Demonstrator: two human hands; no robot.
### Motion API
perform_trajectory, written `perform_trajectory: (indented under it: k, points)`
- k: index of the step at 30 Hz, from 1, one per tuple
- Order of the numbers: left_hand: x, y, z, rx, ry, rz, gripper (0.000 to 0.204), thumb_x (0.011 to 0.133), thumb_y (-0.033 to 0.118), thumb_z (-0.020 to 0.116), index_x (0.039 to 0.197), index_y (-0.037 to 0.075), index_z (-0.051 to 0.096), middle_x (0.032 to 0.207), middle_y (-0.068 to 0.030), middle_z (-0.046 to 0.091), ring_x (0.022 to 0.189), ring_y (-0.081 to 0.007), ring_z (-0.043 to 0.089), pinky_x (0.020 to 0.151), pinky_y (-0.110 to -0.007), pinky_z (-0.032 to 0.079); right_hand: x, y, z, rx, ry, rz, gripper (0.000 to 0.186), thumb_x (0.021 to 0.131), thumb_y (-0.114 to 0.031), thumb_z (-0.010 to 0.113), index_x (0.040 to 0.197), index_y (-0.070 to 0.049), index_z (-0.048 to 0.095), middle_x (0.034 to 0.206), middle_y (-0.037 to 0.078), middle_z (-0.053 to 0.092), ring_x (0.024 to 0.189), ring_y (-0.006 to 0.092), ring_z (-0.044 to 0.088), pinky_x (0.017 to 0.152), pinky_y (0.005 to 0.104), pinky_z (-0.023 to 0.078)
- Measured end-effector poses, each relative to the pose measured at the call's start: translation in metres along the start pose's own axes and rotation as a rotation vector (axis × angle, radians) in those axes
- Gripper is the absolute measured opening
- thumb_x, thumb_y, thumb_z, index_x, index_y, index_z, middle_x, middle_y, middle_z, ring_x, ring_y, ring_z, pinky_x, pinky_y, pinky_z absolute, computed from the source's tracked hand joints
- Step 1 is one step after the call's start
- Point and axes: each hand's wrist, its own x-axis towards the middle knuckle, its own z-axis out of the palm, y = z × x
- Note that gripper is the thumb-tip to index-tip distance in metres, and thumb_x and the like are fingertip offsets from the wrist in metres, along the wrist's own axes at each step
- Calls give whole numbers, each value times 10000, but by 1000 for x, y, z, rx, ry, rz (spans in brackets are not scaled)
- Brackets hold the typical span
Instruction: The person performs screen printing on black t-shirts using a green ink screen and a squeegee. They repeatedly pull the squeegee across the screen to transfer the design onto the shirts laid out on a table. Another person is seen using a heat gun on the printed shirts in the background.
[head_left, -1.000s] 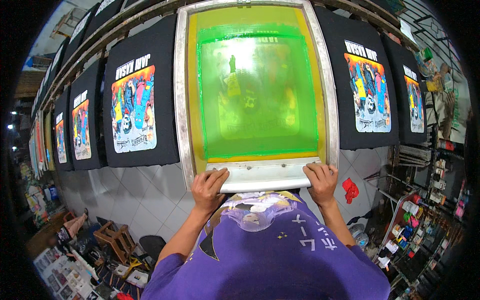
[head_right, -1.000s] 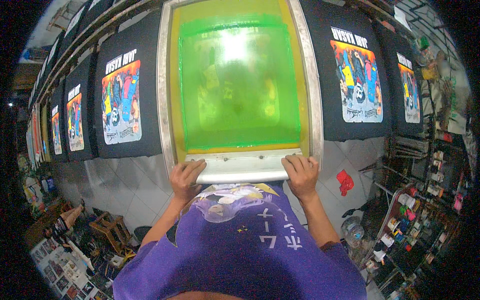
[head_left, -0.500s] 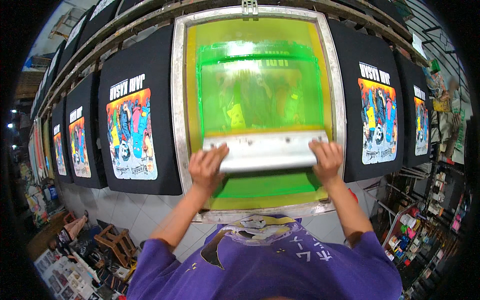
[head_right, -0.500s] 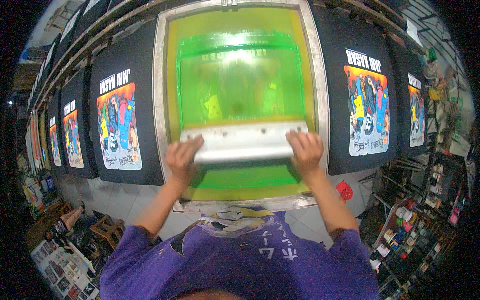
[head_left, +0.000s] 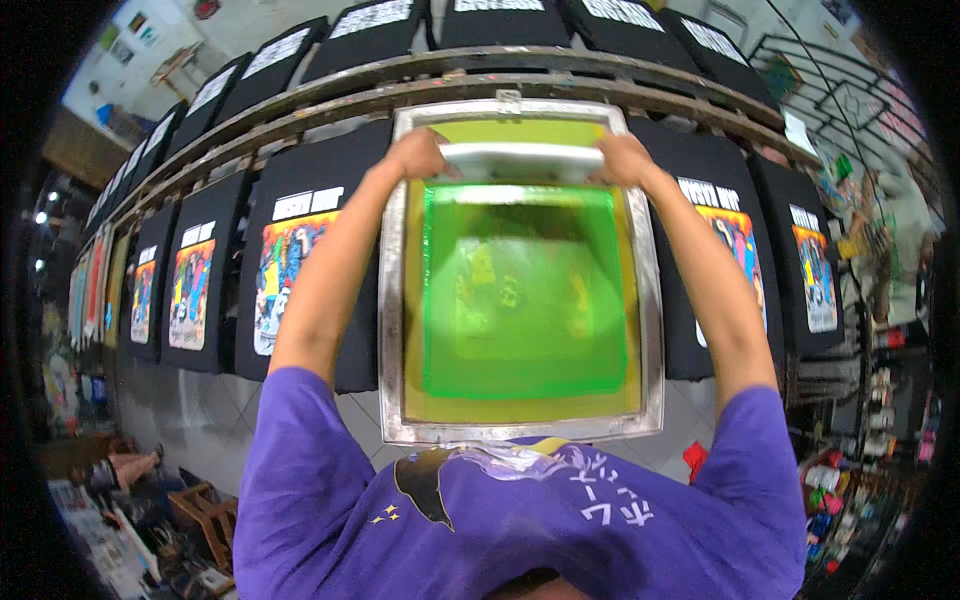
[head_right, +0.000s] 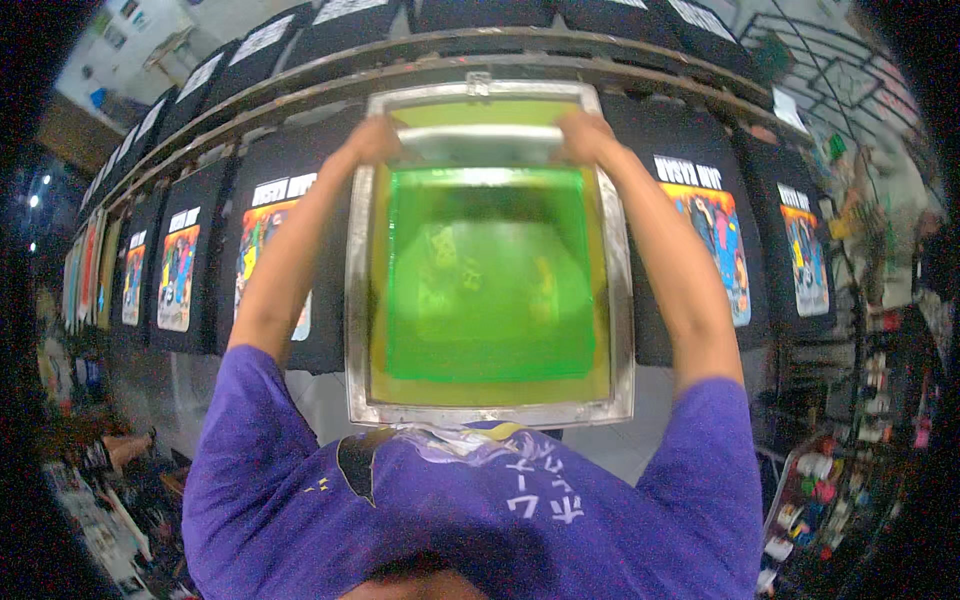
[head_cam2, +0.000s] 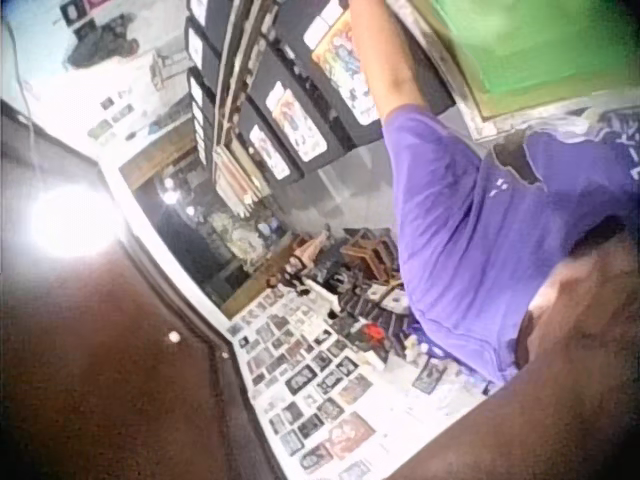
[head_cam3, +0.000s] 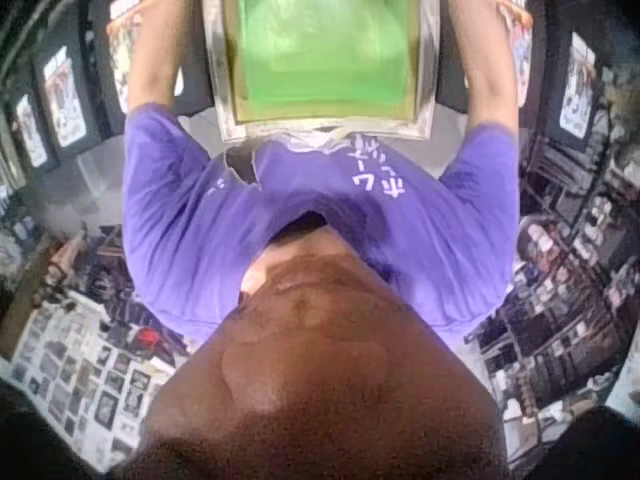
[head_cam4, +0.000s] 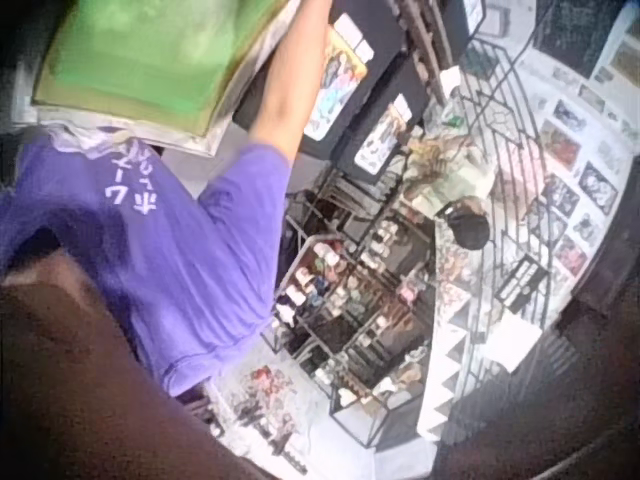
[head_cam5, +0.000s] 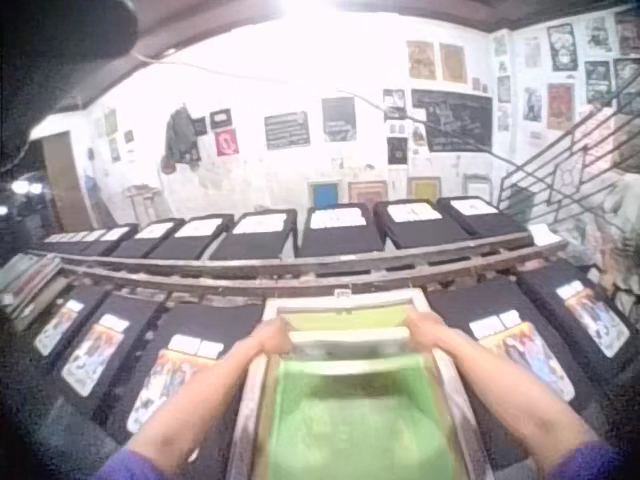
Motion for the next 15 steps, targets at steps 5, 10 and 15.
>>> perform_trajectory:
  k: [5,10,15]
  points:
    - [-188,59,60,-92,157,41,343,689,148,745,1032,128,753,932,-158,716,894,-367,686,774,-492,555,-199,-72,7,208,86,-75,488,672,-123,835,1136,-82,690,1117,156,685,1102,358,610,1000,514,413]
    - [-358,106,143,-96,381,227,489,526,85,773,1001,129,663,1008,-4,662,952,-231,589,780,-404,452,-359,-156,33,153,235,-114,394,692,-84,662,1078,-141,715,974,54,651,943,269,599,919,467,399]
    - [-408,117,173,-80,361,164,481,591,223,775,1051,138,662,1063,-2,648,956,-226,584,775,-393,431,-400,-194,44,129,264,-78,446,676,-56,644,1104,-151,720,985,26,641,945,242,581,913,447,395]
